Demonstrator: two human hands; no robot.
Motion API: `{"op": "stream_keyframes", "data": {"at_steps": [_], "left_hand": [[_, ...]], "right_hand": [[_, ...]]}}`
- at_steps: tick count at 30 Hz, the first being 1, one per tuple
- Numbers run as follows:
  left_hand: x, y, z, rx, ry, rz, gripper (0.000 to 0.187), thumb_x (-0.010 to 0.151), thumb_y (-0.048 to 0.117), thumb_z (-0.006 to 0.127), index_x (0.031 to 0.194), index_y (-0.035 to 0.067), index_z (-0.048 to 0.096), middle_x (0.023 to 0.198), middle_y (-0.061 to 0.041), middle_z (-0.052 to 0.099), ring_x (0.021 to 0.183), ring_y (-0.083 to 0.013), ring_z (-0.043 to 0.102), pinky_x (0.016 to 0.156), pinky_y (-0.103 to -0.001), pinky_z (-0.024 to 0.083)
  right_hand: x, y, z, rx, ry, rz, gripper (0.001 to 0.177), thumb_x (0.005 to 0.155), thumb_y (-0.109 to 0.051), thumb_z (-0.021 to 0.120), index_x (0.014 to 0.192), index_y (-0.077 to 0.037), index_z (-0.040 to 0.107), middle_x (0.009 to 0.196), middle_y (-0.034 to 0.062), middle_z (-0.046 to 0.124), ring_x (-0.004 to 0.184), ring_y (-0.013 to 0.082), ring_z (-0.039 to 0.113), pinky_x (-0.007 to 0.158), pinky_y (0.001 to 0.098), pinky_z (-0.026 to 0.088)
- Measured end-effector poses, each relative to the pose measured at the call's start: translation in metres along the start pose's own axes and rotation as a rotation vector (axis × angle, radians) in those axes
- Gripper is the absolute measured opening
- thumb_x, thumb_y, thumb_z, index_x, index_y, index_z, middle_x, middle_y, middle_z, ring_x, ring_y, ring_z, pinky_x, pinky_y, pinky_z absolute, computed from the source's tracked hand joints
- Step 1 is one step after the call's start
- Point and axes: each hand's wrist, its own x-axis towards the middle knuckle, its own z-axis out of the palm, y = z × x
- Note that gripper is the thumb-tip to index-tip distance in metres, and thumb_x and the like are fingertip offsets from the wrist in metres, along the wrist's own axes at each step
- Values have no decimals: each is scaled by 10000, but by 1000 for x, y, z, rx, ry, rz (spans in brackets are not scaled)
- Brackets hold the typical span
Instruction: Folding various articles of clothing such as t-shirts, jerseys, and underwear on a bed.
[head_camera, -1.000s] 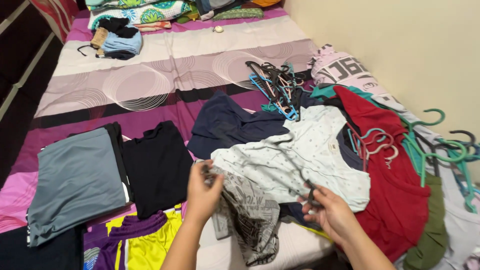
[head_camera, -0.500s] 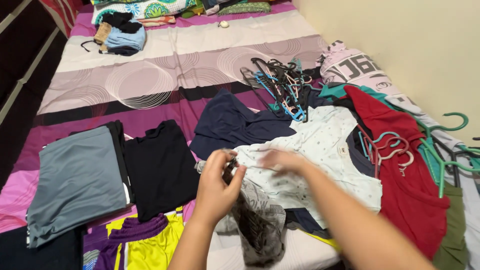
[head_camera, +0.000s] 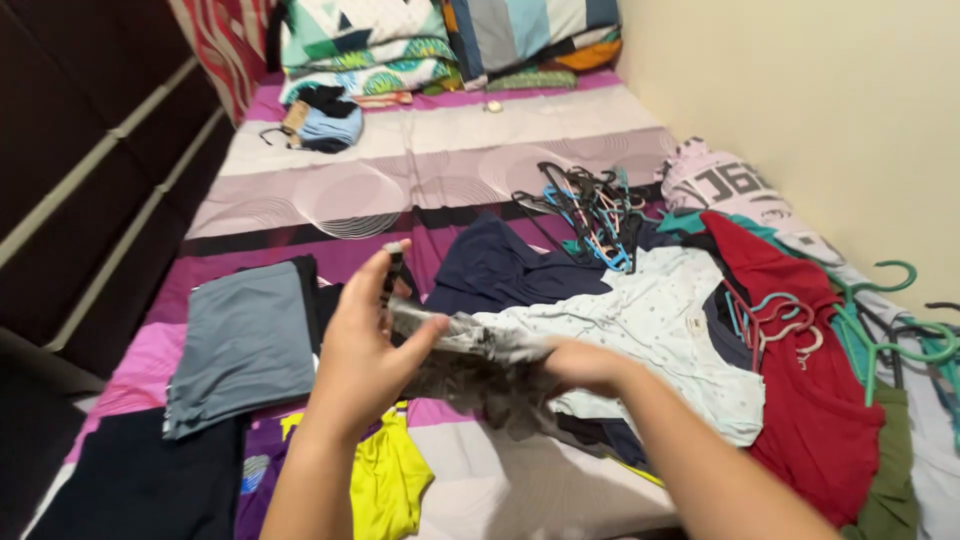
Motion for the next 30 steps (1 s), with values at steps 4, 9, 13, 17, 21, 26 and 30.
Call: {"op": "stream_keyframes", "data": {"at_steps": [4,9,13,17,21,26,30], "left_hand": [[-13,-9,5,208,-97,-43,1023,631,328,913,1499,58,444,1159,-131,599,1018,-231,605,877,-368,503],[-47,-40,36,-329,-420,-203,528,809,291,868,1203,-6,678,1056,-77,657,964,-149,621,834,-304,512],[-59,-47,38,-755,-486,-391,343,911,205,764,1147,-34,698,973,-8,711,885,-78,623,790,-249,503],[-62,-42,28,-738,-362,-465,280,948,197,675,1095,-22,769,891,22,736,802,-56,605,728,-226,477],[-55,-3,25,-511,-285,-430,285,953,213,637,1048,-1,800,801,26,721,704,-61,576,625,-250,461],[-32,0,51,-502,-309,-391,308,971,275,611,961,4,759,785,29,691,710,-59,573,639,-252,485],[-6,9,38,-840,-355,-753,275,898,312,654,925,46,718,802,-25,701,724,-147,616,699,-330,518]], "right_hand": [[-54,-35,-13,136,-98,-234,379,873,-73,604,1233,-25,710,1091,64,749,954,164,685,828,336,565],[-109,-57,14,194,55,-437,492,782,35,557,1253,-41,678,1102,46,744,971,149,694,840,337,571],[-128,-32,24,269,75,-500,464,780,17,590,1234,-39,669,1109,33,742,999,136,693,872,316,558],[-130,6,18,291,135,-440,282,908,-117,680,1152,19,716,995,26,717,927,115,644,835,281,508],[-141,-5,31,80,285,-498,287,976,-228,678,1058,32,769,885,-7,686,841,80,592,766,254,485],[-141,-45,61,181,394,-678,328,938,-301,699,1067,-2,668,910,2,664,853,97,594,777,273,499],[-137,-61,60,-589,679,-699,493,694,-211,788,1135,-77,613,970,62,688,891,224,667,781,357,521]]}}
